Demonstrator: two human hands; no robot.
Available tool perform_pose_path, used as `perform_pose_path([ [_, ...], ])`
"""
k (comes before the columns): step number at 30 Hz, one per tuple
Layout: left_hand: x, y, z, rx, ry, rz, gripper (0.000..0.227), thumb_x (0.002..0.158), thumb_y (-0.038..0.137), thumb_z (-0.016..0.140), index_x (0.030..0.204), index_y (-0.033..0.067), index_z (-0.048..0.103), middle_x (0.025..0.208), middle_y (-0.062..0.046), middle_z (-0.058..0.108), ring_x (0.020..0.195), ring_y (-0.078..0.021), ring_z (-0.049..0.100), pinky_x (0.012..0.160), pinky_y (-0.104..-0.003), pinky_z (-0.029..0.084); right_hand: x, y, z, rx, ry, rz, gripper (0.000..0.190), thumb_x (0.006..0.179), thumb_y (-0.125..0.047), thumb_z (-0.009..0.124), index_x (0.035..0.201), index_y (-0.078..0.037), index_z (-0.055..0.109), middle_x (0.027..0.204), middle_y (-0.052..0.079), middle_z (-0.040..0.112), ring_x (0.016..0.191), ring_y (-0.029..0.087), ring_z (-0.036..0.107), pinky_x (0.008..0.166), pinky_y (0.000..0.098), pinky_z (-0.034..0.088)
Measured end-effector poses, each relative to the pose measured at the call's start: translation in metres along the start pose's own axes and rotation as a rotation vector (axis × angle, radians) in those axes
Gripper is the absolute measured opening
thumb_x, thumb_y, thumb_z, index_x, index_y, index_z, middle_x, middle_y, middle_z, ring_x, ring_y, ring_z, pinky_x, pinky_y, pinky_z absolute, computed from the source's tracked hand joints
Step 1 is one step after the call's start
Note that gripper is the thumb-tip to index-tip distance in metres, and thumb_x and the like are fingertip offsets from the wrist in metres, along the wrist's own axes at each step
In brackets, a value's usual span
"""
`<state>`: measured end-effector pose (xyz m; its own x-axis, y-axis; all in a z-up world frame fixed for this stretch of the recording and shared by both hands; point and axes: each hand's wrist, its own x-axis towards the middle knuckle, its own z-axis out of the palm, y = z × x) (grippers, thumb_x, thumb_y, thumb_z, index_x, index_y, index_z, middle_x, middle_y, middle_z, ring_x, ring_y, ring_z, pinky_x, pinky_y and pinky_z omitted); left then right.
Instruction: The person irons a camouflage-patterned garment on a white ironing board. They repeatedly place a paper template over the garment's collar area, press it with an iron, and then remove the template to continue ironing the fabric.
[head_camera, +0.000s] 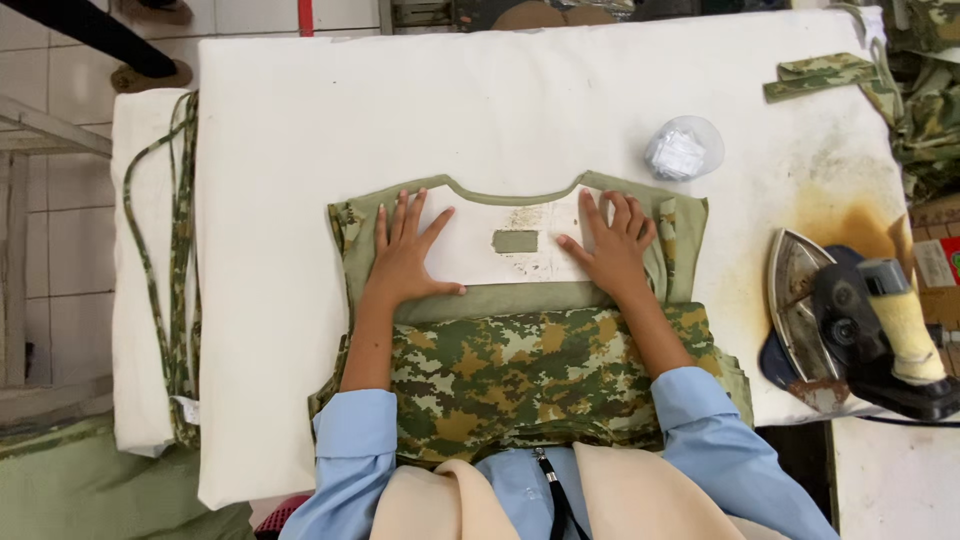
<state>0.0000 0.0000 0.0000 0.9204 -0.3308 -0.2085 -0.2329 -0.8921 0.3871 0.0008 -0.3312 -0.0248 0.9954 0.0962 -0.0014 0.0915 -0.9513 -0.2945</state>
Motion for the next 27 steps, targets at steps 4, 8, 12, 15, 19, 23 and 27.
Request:
perform_pose_path([
  [4,0.0001,0.0024,-0.0032,-0.003,-0.002,0.013,0.122,0.048,0.08,0.073,0.153,0.036,0.027,0.164,-0.01,0.004,0.15,-0.0355,-0.004,0.119,-0.059,-0.005,-0.0004,0.0016,0.0012,-0.028,0.019,-0.001,0.077,0.091,-0.071,0.045,0.151,-0.025,0.035,0.142,0.009,0.025,0.137,0.035,0.012,0.102,0.0581,0.011],
  [8,0.0007,0.0024,-0.0034,0.006,-0.015,-0.004,0.124,0.047,0.081,0.073,0.153,0.0372,0.026,0.164,-0.008,0.002,0.15,-0.0339,-0.006,0.119,-0.058,-0.005,0.0008,0.0053,0.0067,-0.029,0.008,0.01,0.077,0.091,-0.073,0.042,0.152,-0.026,0.033,0.144,0.008,0.025,0.139,0.033,0.011,0.103,0.0581,0.009],
  [12,-0.0008,0.0032,-0.0029,-0.008,-0.012,-0.008,0.125,0.046,0.082,0.073,0.153,0.0369,0.026,0.164,-0.008,0.003,0.15,-0.034,-0.006,0.119,-0.058,-0.006,0.002,0.006,0.0086,-0.018,-0.006,0.012,0.075,0.093,-0.071,0.039,0.153,-0.025,0.031,0.143,0.009,0.024,0.139,0.034,0.01,0.103,0.0595,0.008],
  [15,-0.0006,0.0033,-0.0032,-0.001,-0.008,-0.005,0.125,0.047,0.083,0.072,0.153,0.0366,0.026,0.164,-0.009,0.005,0.15,-0.0348,-0.004,0.119,-0.058,-0.005,0.0016,0.0053,0.0073,0.016,-0.011,0.019,0.075,0.094,-0.07,0.039,0.153,-0.024,0.031,0.145,0.01,0.024,0.14,0.036,0.008,0.103,0.0615,0.006],
  [19,0.0004,0.0015,-0.0011,-0.005,-0.01,-0.006,0.126,0.045,0.084,0.072,0.153,0.0374,0.026,0.164,-0.008,0.004,0.15,-0.0336,-0.004,0.119,-0.058,-0.005,0.0016,0.0048,0.0083,-0.023,-0.011,0.018,0.074,0.095,-0.07,0.037,0.153,-0.024,0.03,0.146,0.01,0.023,0.14,0.034,0.009,0.103,0.0596,0.008],
  [23,0.0001,0.0013,0.0012,0.015,-0.007,-0.006,0.127,0.044,0.086,0.07,0.153,0.0377,0.026,0.164,-0.008,0.004,0.15,-0.0341,-0.003,0.119,-0.058,-0.006,0.0008,0.0039,0.0075,-0.027,-0.02,0.023,0.075,0.095,-0.069,0.037,0.154,-0.023,0.029,0.147,0.01,0.023,0.14,0.034,0.009,0.103,0.0599,0.007],
  [27,0.0002,0.0022,0.0005,0.031,-0.003,-0.011,0.126,0.044,0.089,0.066,0.152,0.0391,0.026,0.164,-0.009,0.004,0.15,-0.0353,-0.003,0.119,-0.059,-0.004,-0.0004,0.0011,0.0036,-0.028,-0.024,0.02,0.077,0.095,-0.071,0.036,0.155,-0.022,0.027,0.147,0.012,0.023,0.141,0.036,0.009,0.103,0.0615,0.007],
])
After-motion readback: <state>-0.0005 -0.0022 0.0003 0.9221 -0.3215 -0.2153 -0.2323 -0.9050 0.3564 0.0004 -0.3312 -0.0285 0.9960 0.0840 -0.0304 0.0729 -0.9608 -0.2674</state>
